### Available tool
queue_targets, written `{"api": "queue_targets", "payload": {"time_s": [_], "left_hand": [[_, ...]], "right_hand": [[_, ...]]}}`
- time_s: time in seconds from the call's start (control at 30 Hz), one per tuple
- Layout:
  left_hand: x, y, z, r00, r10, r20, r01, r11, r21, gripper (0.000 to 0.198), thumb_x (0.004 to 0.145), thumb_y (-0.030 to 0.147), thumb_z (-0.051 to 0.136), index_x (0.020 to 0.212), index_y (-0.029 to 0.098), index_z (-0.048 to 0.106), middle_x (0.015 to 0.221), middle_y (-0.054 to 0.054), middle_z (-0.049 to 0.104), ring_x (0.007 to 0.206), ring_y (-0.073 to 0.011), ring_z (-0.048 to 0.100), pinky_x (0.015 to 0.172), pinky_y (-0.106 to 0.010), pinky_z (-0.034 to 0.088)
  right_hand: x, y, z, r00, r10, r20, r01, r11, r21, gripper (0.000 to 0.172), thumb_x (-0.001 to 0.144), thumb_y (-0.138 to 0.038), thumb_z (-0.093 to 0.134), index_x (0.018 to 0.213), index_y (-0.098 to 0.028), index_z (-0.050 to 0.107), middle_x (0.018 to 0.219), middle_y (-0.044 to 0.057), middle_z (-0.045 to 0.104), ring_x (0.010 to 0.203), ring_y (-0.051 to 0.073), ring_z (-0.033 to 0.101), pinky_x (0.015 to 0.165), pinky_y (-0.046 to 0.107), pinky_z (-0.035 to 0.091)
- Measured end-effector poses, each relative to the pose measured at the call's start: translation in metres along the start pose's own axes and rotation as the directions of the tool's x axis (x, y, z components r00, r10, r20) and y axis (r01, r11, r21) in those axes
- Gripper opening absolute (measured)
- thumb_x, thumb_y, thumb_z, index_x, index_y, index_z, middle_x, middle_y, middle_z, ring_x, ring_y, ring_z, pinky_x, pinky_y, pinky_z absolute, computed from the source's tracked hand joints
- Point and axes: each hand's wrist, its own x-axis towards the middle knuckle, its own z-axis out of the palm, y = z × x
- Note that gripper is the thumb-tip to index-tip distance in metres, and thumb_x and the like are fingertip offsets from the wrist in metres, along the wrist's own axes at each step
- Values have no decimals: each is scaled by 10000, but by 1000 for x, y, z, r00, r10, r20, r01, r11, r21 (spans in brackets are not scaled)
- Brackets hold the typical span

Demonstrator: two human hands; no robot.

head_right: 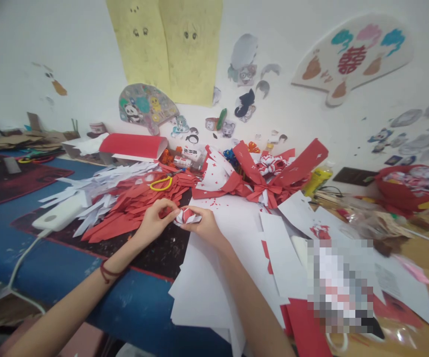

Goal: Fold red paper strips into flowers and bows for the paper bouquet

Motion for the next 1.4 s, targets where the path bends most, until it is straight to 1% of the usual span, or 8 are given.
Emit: {"api": "queue_targets", "payload": {"time_s": [0.1, 0.3, 0.4, 0.57, 0.67, 0.93, 1.23, 1.4], "left_hand": [[-1, 3, -2, 996, 69, -50, -62, 989, 132, 158, 872, 346, 608, 940, 208, 644, 972, -42, 642, 944, -206, 543, 839, -345, 391], [-4, 7, 0, 969, 221, 114, -241, 946, 215, 275, 856, 428, 624, 1089, 287, 657, 1053, -38, 630, 951, -205, 523, 810, -351, 359], [-5, 5, 2, 964, 235, 121, -258, 937, 237, 237, 870, 431, 604, 1040, 286, 683, 1025, -35, 642, 930, -201, 516, 788, -352, 344], [-5, 4, 1, 966, 230, 114, -251, 941, 227, 201, 904, 408, 562, 975, 280, 700, 994, -23, 655, 917, -187, 515, 788, -353, 325], [-5, 4, 2, 965, 231, 123, -253, 942, 220, 211, 879, 426, 594, 982, 271, 693, 997, -24, 656, 915, -190, 512, 779, -348, 322], [-6, 5, 3, 956, 253, 151, -284, 928, 240, 194, 957, 279, 469, 982, 219, 652, 988, -40, 660, 890, -187, 507, 755, -346, 327], [-8, 1, 4, 971, 223, 83, -238, 928, 287, 123, 904, 258, 545, 843, 201, 635, 855, -26, 659, 827, -187, 509, 747, -335, 351], [-9, -1, 4, 963, 265, 54, -266, 894, 362, 155, 914, 267, 532, 818, 192, 627, 804, -31, 647, 795, -187, 501, 709, -330, 352]], "right_hand": [[0, 3, 0, 998, 24, -57, -29, 994, -102, 528, 606, -305, 819, 1092, -152, 679, 972, 55, 716, 844, 223, 670, 774, 329, 535], [-4, 3, 2, 997, -39, -62, 25, 978, -206, 464, 725, -352, 738, 1148, -180, 653, 1026, 56, 708, 827, 190, 668, 719, 298, 568], [-5, 2, 3, 994, -81, -76, 62, 971, -232, 479, 726, -337, 740, 1170, -187, 644, 1103, 73, 689, 911, 202, 658, 728, 286, 574], [-5, 2, 4, 995, -62, -75, 44, 975, -220, 536, 718, -327, 745, 1220, -189, 619, 1141, 90, 671, 807, 173, 675, 683, 274, 584], [-5, 2, 5, 995, -71, -75, 53, 974, -220, 540, 729, -338, 736, 1234, -193, 614, 1165, 99, 664, 883, 196, 665, 707, 286, 584], [-5, 5, 3, 990, -104, -98, 74, 960, -271, 530, 756, -300, 721, 1262, -212, 592, 1198, 91, 647, 959, 209, 642, 750, 304, 572], [-8, -7, 4, 976, -189, -105, 93, 805, -586, 516, 841, -335, 657, 1323, -232, 506, 1260, 88, 600, 1079, 244, 594, 913, 371, 475], [-10, -16, 4, 934, -319, -161, 118, 701, -703, 507, 870, -327, 615, 1343, -230, 458, 1292, 112, 537, 1165, 270, 522, 968, 389, 424]]}}
